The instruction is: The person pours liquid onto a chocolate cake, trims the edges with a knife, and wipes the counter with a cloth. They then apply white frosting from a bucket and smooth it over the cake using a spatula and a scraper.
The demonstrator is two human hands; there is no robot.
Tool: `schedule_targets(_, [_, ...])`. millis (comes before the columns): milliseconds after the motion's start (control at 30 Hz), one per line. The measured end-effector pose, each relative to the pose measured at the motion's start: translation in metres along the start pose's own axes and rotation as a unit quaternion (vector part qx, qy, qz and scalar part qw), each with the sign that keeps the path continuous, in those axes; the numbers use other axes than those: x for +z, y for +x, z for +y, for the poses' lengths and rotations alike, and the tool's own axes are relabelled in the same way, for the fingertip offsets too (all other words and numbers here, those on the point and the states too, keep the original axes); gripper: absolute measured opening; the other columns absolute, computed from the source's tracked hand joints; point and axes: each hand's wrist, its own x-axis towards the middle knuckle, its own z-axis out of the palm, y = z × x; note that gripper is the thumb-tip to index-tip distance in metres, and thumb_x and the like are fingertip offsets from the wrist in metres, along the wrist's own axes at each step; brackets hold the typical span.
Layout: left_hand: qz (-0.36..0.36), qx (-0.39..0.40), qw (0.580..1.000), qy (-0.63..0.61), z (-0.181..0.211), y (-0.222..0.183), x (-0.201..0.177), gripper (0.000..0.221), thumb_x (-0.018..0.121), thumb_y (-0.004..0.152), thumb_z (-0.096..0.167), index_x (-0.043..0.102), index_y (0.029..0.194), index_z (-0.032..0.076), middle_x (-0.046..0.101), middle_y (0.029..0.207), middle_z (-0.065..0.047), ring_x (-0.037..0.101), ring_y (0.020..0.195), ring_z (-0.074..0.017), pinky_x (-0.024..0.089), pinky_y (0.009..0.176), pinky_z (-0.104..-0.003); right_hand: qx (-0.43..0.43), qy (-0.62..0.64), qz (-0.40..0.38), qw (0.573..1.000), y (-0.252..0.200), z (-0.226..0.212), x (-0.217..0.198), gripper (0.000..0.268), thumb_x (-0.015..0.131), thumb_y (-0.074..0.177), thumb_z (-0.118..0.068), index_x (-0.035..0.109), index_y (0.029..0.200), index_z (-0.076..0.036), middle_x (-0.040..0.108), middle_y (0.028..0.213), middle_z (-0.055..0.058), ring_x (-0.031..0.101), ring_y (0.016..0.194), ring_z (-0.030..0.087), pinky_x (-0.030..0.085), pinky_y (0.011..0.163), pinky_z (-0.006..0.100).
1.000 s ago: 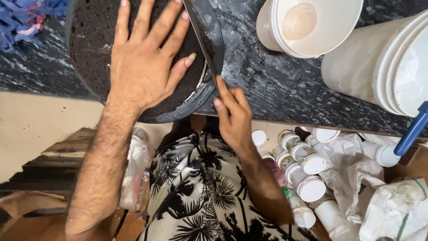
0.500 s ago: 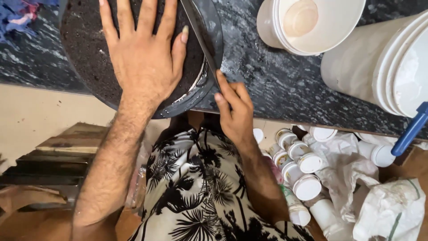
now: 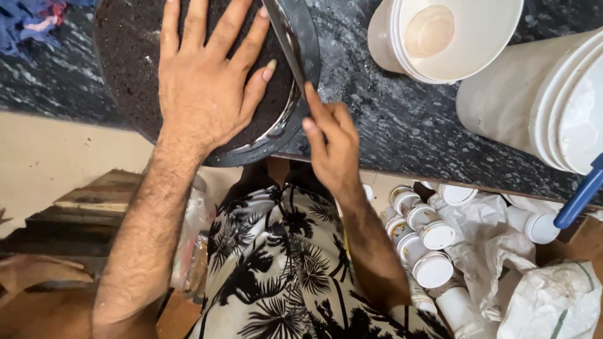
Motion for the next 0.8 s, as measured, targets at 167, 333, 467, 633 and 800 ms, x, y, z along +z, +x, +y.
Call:
schedule_targets(167, [-0.019,0.037,0.999,-0.033,-0.009,-0.005,-0.002,0.048,0.066,0.110,0.030,0.059,0.149,0.002,0.042,0.166,-0.016,0.034,0.150,-0.0452,0.021,0.124,-0.064,0.019,0.001,0.000,1.000,-0.017,-0.003,-0.004,0.045,0.064,0.104,-0.004,0.057,0.148,-0.007,0.055,0.098,0.007,0.054,0.087,0.016,0.049,0.080,0.029])
schedule_targets(333, [-0.029,0.024,0.998,-0.059,-0.013,-0.005,-0.007,0.052,0.065,0.112,0.032,0.056,0.153,0.000,0.042,0.166,-0.017,0.034,0.151,-0.0463,0.020,0.125,-0.066,0.006,-0.006,0.003,1.000,0.002,0.005,-0.002,0.045,0.066,0.104,-0.004,0.058,0.149,-0.008,0.052,0.095,0.005,0.051,0.085,0.015,0.048,0.079,0.028])
schedule_targets(467, [0.032,-0.089,0.995,-0.021,0.002,0.001,0.007,0.048,0.057,0.115,0.026,0.053,0.155,0.001,0.044,0.160,-0.023,0.032,0.150,-0.0484,0.016,0.124,-0.069,0.013,-0.016,0.009,1.000,-0.018,0.000,-0.004,0.046,0.067,0.103,-0.005,0.057,0.148,-0.007,0.050,0.094,0.006,0.050,0.085,0.016,0.047,0.077,0.029])
schedule_targets(633, [0.048,-0.127,0.991,-0.001,0.013,0.002,0.016,0.047,0.057,0.115,0.026,0.053,0.154,0.000,0.046,0.153,-0.028,0.030,0.143,-0.0546,0.014,0.117,-0.071,0.006,-0.018,0.006,1.000,-0.001,0.007,-0.001,0.045,0.067,0.104,-0.006,0.058,0.148,-0.009,0.051,0.094,0.005,0.050,0.083,0.015,0.047,0.075,0.029])
schedule_targets(800, [0.039,-0.096,0.995,-0.002,0.011,0.002,0.010,0.047,0.059,0.115,0.027,0.053,0.155,0.003,0.046,0.159,-0.023,0.031,0.147,-0.0517,0.015,0.121,-0.070,-0.009,-0.016,0.003,1.000,-0.012,0.001,-0.008,0.046,0.066,0.104,-0.005,0.057,0.149,-0.009,0.053,0.097,0.005,0.053,0.086,0.015,0.049,0.078,0.030])
